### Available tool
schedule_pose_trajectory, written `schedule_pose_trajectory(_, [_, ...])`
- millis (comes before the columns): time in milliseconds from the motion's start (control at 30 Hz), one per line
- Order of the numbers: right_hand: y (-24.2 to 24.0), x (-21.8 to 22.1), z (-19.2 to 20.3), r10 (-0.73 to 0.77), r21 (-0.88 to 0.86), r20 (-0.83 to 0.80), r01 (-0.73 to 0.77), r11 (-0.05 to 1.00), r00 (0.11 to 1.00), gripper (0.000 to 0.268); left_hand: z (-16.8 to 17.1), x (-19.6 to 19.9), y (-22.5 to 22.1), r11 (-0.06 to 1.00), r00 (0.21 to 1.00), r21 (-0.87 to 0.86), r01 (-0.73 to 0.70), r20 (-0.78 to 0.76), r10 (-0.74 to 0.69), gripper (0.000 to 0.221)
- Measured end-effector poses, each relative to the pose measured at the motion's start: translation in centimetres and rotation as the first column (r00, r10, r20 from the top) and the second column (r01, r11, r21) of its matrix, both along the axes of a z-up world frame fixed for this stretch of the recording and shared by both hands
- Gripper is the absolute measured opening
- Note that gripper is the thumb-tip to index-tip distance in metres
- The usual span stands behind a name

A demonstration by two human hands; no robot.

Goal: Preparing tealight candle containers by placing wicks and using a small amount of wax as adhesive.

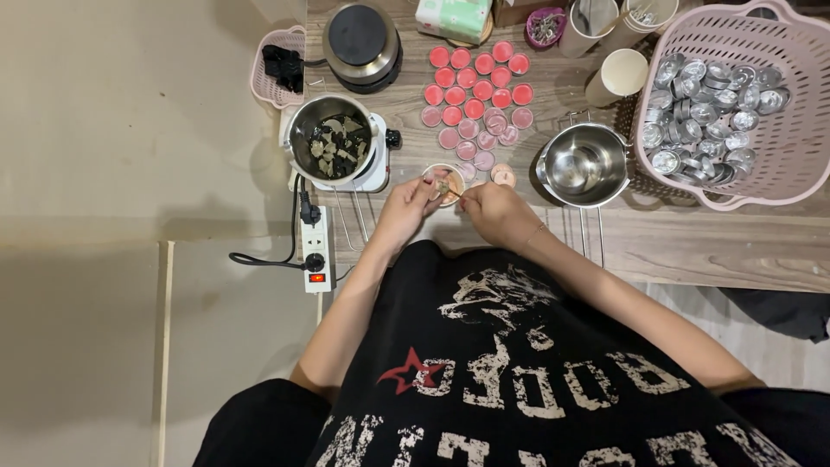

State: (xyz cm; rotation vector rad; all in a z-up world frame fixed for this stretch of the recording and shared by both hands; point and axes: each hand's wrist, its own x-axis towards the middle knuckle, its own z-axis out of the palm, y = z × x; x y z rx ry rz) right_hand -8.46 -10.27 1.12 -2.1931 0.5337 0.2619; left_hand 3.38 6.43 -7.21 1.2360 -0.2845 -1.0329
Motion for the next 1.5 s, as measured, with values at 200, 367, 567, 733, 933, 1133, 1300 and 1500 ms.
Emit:
schedule_pose_trajectory(200, [-0.6,0.3,-1.9,0.029,0.047,-0.027,-0.028,0.998,0.999,0.031,-1.5,0.5,-0.1,0.999,0.998,0.020,0.050,-0.039,-0.049,0.045])
schedule_pose_trajectory(367, [-0.4,0.7,-1.4,0.008,0.058,-0.038,-0.006,0.998,0.999,0.030,-0.2,0.0,-0.2,0.999,0.980,0.003,-0.038,-0.195,0.038,0.041])
schedule_pose_trajectory(567, [-0.7,0.4,-2.4,-0.012,0.127,-0.054,0.019,0.992,0.998,0.031,-0.9,-0.1,-0.1,0.997,0.972,0.028,-0.070,-0.224,0.075,0.041])
schedule_pose_trajectory(733, [-0.7,0.0,-4.3,0.017,0.108,0.031,-0.020,0.994,0.999,0.030,-2.0,0.9,0.1,0.995,0.994,0.090,0.042,-0.105,-0.032,0.042])
schedule_pose_trajectory(933, [-0.3,0.4,-2.5,-0.060,0.135,0.024,0.056,0.989,0.998,0.029,-0.6,0.8,-1.0,0.999,0.973,0.032,-0.039,-0.226,0.046,0.041])
schedule_pose_trajectory(1133, [-0.9,-0.2,-2.6,-0.084,0.134,0.087,0.072,0.988,0.993,0.029,-1.1,1.6,-1.0,0.998,0.989,0.054,-0.020,-0.144,0.028,0.041])
schedule_pose_trajectory(1300, [-1.8,-0.7,-2.7,0.033,0.117,0.115,-0.046,0.992,0.993,0.030,-5.1,2.5,0.1,0.995,0.991,0.022,0.100,-0.087,-0.098,0.043])
schedule_pose_trajectory(1500, [-3.2,0.0,-4.3,0.062,0.140,0.117,-0.078,0.987,0.991,0.031,-3.5,3.6,0.0,0.981,0.985,0.120,0.149,0.071,-0.158,0.048])
